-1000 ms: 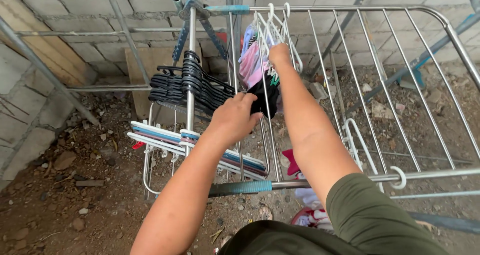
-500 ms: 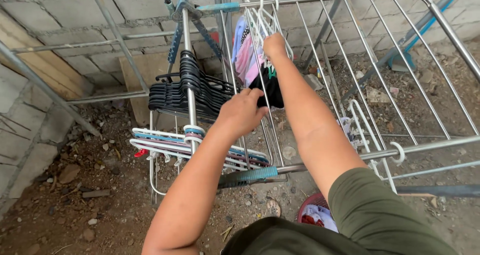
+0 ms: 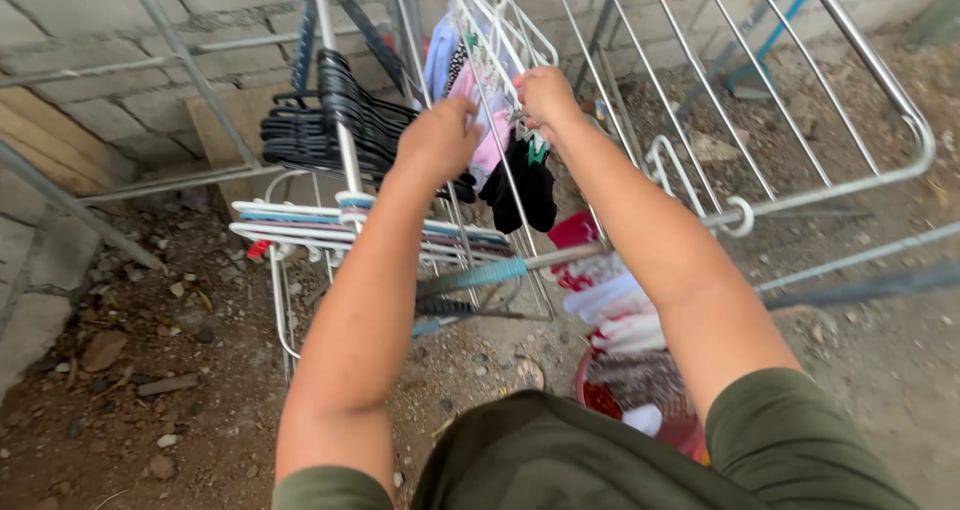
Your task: Hanging laundry on a clothes drying rack in an outdoor area.
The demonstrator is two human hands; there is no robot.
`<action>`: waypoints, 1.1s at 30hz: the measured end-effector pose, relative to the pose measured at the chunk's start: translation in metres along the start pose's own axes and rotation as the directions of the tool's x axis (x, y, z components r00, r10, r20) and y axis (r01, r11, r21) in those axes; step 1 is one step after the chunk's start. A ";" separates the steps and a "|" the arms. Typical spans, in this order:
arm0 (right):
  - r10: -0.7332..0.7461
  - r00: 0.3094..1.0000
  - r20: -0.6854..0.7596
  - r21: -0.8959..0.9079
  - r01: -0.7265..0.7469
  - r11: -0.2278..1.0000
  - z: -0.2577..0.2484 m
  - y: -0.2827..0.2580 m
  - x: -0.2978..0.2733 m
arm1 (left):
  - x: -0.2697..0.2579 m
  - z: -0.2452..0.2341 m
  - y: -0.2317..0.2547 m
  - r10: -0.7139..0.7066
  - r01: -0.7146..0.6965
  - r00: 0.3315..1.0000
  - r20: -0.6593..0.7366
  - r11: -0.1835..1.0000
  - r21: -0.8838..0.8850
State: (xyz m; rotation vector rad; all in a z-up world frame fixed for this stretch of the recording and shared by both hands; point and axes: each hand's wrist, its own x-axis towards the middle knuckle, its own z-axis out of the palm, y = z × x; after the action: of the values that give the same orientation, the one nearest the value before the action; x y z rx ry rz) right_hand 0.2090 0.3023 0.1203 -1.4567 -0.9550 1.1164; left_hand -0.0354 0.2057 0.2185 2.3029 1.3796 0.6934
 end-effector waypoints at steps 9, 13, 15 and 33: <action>0.035 0.997 0.068 0.090 -0.041 0.995 -0.030 0.023 -0.136 | 0.021 0.047 0.031 0.029 -0.055 0.981 -0.192 0.990 -0.128; 0.051 0.999 0.002 -0.074 -0.051 0.996 -0.034 0.025 -0.184 | 0.049 0.087 0.043 -0.101 0.066 0.967 -0.233 0.986 -0.154; -0.047 0.998 -0.028 -0.189 0.041 0.981 -0.033 0.030 -0.198 | 0.054 0.098 0.056 -0.228 0.195 0.960 -0.159 0.960 -0.200; -0.189 0.926 0.327 -0.501 0.339 0.796 -0.089 0.010 -0.341 | 0.120 0.178 -0.027 -0.335 0.232 0.940 0.066 0.485 -0.843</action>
State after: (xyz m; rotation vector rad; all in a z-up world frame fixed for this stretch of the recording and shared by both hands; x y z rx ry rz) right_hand 0.2085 -0.0472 0.1676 -1.5721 -1.7286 0.8655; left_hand 0.0972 0.3140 0.0857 1.2248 1.0520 1.0819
